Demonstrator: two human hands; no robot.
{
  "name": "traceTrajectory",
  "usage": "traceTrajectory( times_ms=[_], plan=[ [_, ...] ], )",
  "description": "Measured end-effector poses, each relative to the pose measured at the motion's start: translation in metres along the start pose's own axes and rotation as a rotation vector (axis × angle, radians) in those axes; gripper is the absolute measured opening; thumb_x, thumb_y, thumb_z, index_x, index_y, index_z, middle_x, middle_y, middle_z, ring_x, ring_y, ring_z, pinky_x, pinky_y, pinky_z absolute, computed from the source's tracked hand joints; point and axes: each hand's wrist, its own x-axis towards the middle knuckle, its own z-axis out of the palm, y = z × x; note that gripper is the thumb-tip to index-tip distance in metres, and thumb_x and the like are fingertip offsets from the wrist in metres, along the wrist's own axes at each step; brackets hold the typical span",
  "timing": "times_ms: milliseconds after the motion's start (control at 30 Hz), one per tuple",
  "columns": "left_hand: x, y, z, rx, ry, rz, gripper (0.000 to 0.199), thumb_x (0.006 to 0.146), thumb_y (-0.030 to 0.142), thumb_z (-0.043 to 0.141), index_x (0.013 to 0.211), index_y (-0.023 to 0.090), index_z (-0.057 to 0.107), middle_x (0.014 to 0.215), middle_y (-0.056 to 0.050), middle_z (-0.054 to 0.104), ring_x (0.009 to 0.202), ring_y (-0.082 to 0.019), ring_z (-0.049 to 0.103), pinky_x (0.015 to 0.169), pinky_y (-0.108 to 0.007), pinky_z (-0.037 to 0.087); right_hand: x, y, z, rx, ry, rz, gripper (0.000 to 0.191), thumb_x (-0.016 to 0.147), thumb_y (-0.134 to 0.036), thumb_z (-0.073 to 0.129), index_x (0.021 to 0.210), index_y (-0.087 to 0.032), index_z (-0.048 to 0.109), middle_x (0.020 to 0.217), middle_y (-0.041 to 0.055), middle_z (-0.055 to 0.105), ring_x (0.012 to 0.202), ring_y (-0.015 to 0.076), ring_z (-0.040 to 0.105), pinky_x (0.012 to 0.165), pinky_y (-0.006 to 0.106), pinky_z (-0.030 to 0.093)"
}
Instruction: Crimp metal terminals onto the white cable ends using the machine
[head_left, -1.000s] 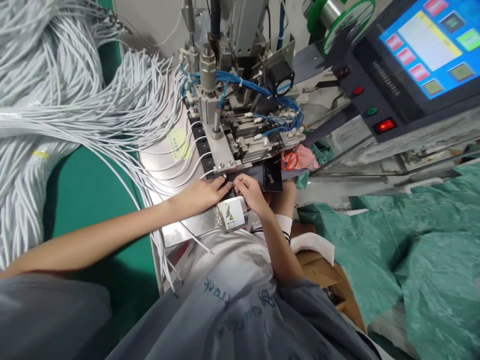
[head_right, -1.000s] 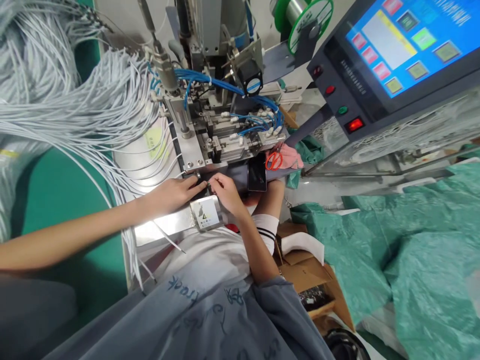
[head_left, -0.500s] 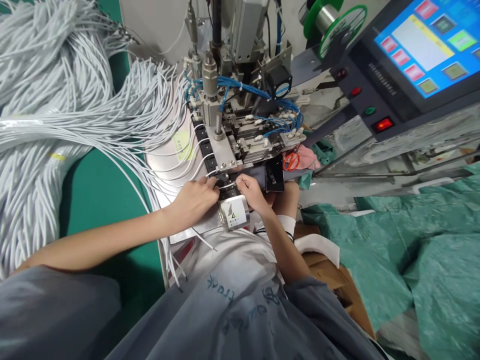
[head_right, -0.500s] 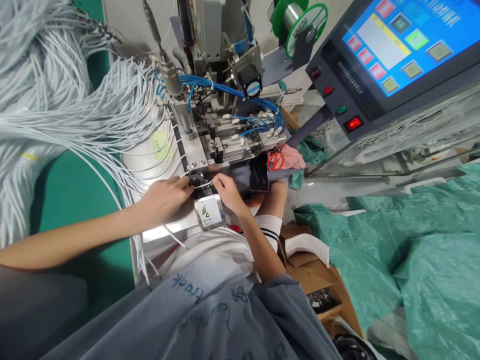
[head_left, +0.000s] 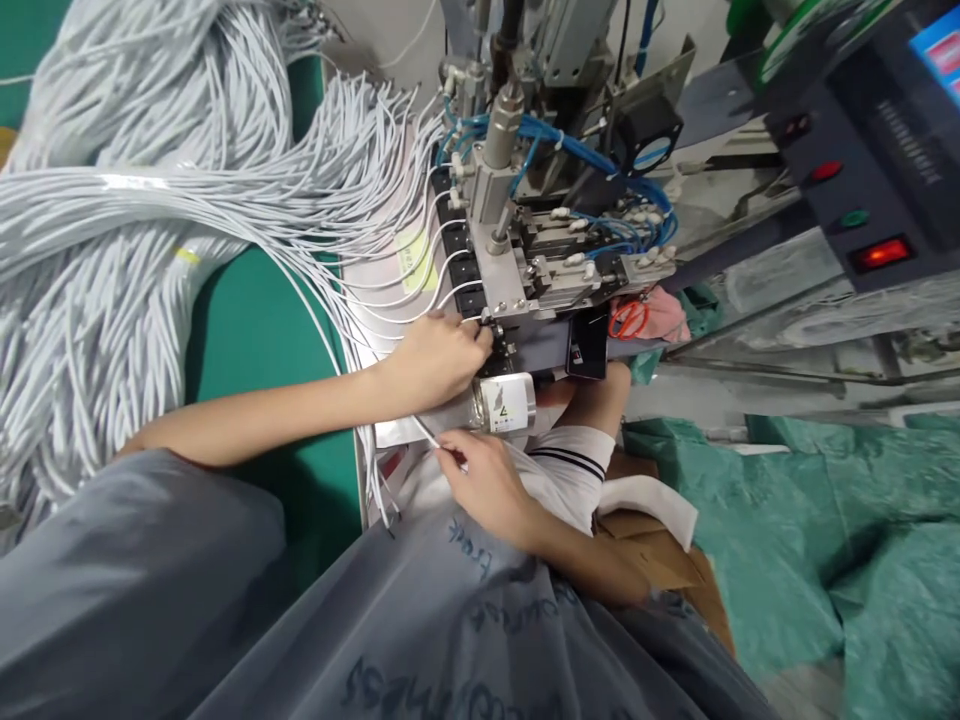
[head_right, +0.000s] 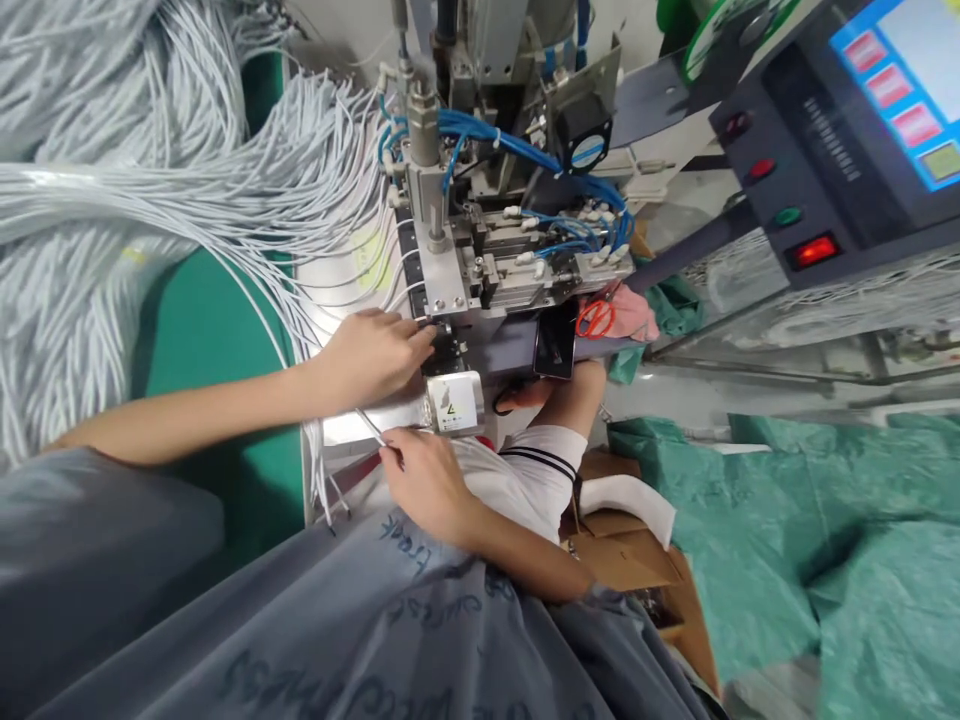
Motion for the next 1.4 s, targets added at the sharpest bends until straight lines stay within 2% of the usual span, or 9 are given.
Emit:
traceTrajectory(
  times_ms=[133,267,367,467,667,933,1033,1233,1400],
  plan=[
    [-0.005,0.008,-0.005,-0.313,0.116,0.191,0.032,0.094,0.024,0.034,0.094,0.011,0.063,0.081,-0.008,0.063,0.076,-0.02,0.061,0.064,-0.032,0.049,0.015,0.008,-0.039,0.088,0.15,0.043,0.006,0.077,-0.017,0.055,0.074,-0.019,0.058,0.068,0.0009,0.066,0.065,0.0147,0.061,0.064,0.026,0.045],
    [-0.006,0.007,-0.01,-0.507,0.258,0.166,0.033,0.094,0.027,0.037,0.116,0.008,0.054,0.11,-0.015,0.058,0.1,-0.022,0.057,0.082,-0.035,0.051,0.033,0.013,-0.08,0.418,0.194,0.087,0.021,0.073,-0.021,0.061,0.092,-0.021,0.053,0.065,-0.0043,0.061,0.061,0.0116,0.059,0.06,0.022,0.046],
    [-0.005,0.001,-0.013,-0.582,0.317,0.176,0.029,0.093,0.023,0.04,0.114,0.008,0.055,0.102,-0.014,0.06,0.091,-0.019,0.06,0.074,-0.032,0.052,0.044,0.013,-0.092,0.598,0.255,0.065,0.018,0.07,-0.024,0.066,0.083,-0.019,0.054,0.065,-0.0039,0.06,0.058,0.0096,0.056,0.058,0.021,0.045],
    [-0.002,-0.003,-0.015,-0.682,0.343,0.22,0.025,0.092,0.015,0.038,0.102,0.011,0.061,0.089,-0.009,0.062,0.079,-0.014,0.061,0.066,-0.025,0.052,0.05,0.012,-0.09,0.731,0.313,0.049,0.015,0.069,-0.027,0.067,0.075,-0.018,0.057,0.065,-0.0019,0.061,0.056,0.0089,0.054,0.054,0.022,0.043],
    [0.002,-0.005,-0.013,-0.767,0.372,0.191,0.022,0.091,0.017,0.043,0.091,0.013,0.064,0.085,-0.008,0.063,0.077,-0.013,0.06,0.068,-0.024,0.05,0.054,0.007,-0.073,0.839,0.438,0.026,0.015,0.074,-0.03,0.062,0.083,-0.018,0.061,0.064,-0.0012,0.061,0.051,0.009,0.052,0.053,0.024,0.044],
    [0.002,-0.004,-0.001,-0.806,0.528,0.145,0.013,0.087,0.016,0.052,0.085,0.012,0.064,0.077,-0.006,0.065,0.07,-0.011,0.06,0.063,-0.02,0.049,0.053,-0.005,-0.055,0.249,0.8,-0.082,0.016,0.082,-0.026,0.054,0.078,-0.02,0.068,0.073,0.0033,0.061,0.064,0.0122,0.054,0.059,0.025,0.045],
    [0.003,-0.006,0.001,-0.764,0.445,0.203,0.016,0.089,0.016,0.048,0.088,0.012,0.064,0.082,-0.008,0.063,0.074,-0.012,0.059,0.066,-0.022,0.049,0.055,0.001,-0.063,0.278,0.729,-0.09,0.015,0.081,-0.025,0.055,0.076,-0.019,0.068,0.071,0.0025,0.06,0.06,0.0112,0.051,0.055,0.025,0.042],
    [0.004,-0.011,-0.002,-0.78,0.283,0.175,0.024,0.091,0.017,0.041,0.095,0.012,0.064,0.079,-0.006,0.061,0.07,-0.012,0.056,0.063,-0.023,0.046,0.06,0.016,-0.09,0.518,0.398,-0.13,0.011,0.076,-0.023,0.062,0.074,-0.017,0.071,0.069,0.0017,0.06,0.062,0.0116,0.053,0.055,0.025,0.04],
    [0.005,-0.01,-0.001,-0.797,0.214,0.147,0.025,0.089,0.015,0.041,0.093,0.012,0.066,0.073,-0.004,0.061,0.065,-0.011,0.055,0.061,-0.022,0.044,0.061,0.014,-0.096,0.436,0.389,-0.138,0.014,0.076,-0.024,0.061,0.069,-0.016,0.07,0.056,-0.0019,0.047,0.051,0.0086,0.042,0.048,0.024,0.033]
  ],
)
